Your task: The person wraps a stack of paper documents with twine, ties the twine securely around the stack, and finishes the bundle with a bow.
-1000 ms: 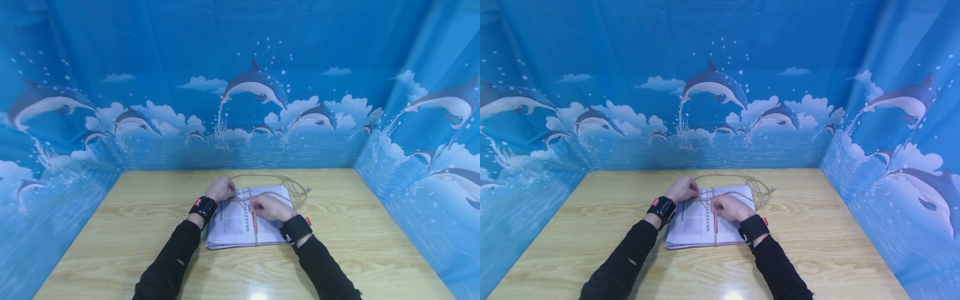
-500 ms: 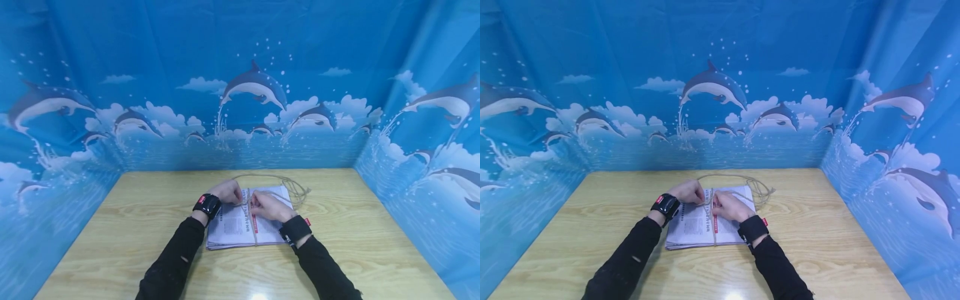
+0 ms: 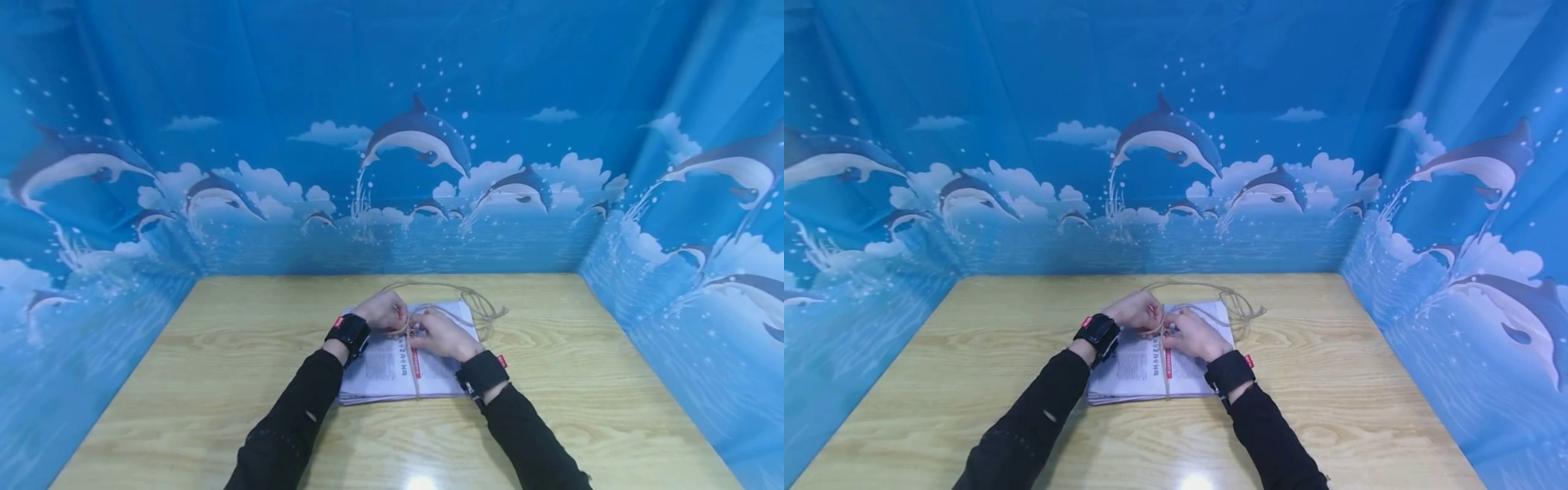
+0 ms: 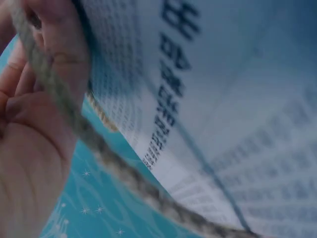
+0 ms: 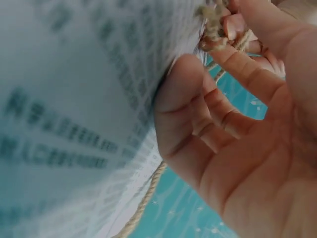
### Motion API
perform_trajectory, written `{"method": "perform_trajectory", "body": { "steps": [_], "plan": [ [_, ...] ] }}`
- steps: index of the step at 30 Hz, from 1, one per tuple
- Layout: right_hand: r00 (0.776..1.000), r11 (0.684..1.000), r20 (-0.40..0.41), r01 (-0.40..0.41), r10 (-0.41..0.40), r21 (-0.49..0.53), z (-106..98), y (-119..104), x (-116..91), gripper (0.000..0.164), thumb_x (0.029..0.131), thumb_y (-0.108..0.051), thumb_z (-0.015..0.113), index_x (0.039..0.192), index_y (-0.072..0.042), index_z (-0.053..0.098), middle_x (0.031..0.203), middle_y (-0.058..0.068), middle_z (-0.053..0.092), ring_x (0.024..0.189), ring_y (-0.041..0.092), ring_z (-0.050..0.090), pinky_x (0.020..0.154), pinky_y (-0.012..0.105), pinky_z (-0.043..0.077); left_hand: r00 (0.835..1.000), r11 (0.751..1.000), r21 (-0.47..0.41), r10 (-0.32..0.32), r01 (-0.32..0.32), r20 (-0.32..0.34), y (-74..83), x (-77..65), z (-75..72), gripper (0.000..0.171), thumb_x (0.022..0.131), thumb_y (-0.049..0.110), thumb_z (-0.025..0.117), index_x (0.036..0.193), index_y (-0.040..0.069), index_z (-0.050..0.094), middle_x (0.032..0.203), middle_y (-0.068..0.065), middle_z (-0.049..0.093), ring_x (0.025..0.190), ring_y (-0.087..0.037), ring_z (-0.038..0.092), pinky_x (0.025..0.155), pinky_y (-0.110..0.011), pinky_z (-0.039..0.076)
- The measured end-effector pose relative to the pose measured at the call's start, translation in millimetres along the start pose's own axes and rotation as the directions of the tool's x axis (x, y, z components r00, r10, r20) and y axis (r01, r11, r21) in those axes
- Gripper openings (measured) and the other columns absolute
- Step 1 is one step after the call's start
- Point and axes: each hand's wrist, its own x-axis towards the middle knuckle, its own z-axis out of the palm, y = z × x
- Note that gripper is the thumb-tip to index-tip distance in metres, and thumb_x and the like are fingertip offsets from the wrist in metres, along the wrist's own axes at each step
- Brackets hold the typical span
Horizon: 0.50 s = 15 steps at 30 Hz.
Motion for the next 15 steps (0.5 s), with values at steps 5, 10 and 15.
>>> {"method": "perform_trajectory", "body": {
  "steps": [5,10,15],
  "plan": [
    [0.998,0.998,-0.046,-0.049,0.047,-0.036,4.8,-1.8,1.6,0.015,0.083,-0.016,0.076,0.094,-0.009,0.069,0.089,0.004,0.064,0.088,0.020,0.058,0.080,0.035,0.048,1.000,1.000,0.015,0.011,-0.011,-0.015,-0.7,-0.4,-0.8,0.009,0.081,-0.002,0.072,0.073,0.003,0.074,0.067,0.005,0.063,0.058,-0.005,0.053,0.056,-0.017,0.042],
    [0.995,0.996,-0.083,-0.060,0.054,-0.070,6.7,-1.8,3.6,0.013,0.082,-0.008,0.074,0.074,-0.012,0.064,0.070,-0.002,0.059,0.070,0.014,0.055,0.069,0.031,0.046,0.999,0.998,0.054,0.031,-0.030,-0.020,-3.0,-1.1,-1.5,0.009,0.081,0.001,0.074,0.073,0.005,0.076,0.066,0.006,0.065,0.059,-0.003,0.053,0.059,-0.015,0.042],
    [0.990,0.989,-0.031,-0.142,0.141,-0.035,1.0,3.1,0.0,0.022,0.081,-0.008,0.071,0.063,-0.014,0.060,0.062,-0.006,0.051,0.059,0.011,0.047,0.059,0.028,0.041,0.999,0.999,-0.008,-0.038,0.038,-0.011,-7.9,-7.1,-3.7,0.010,0.087,0.004,0.071,0.079,0.005,0.076,0.068,0.002,0.066,0.058,-0.006,0.053,0.057,-0.018,0.043]
  ]
}}
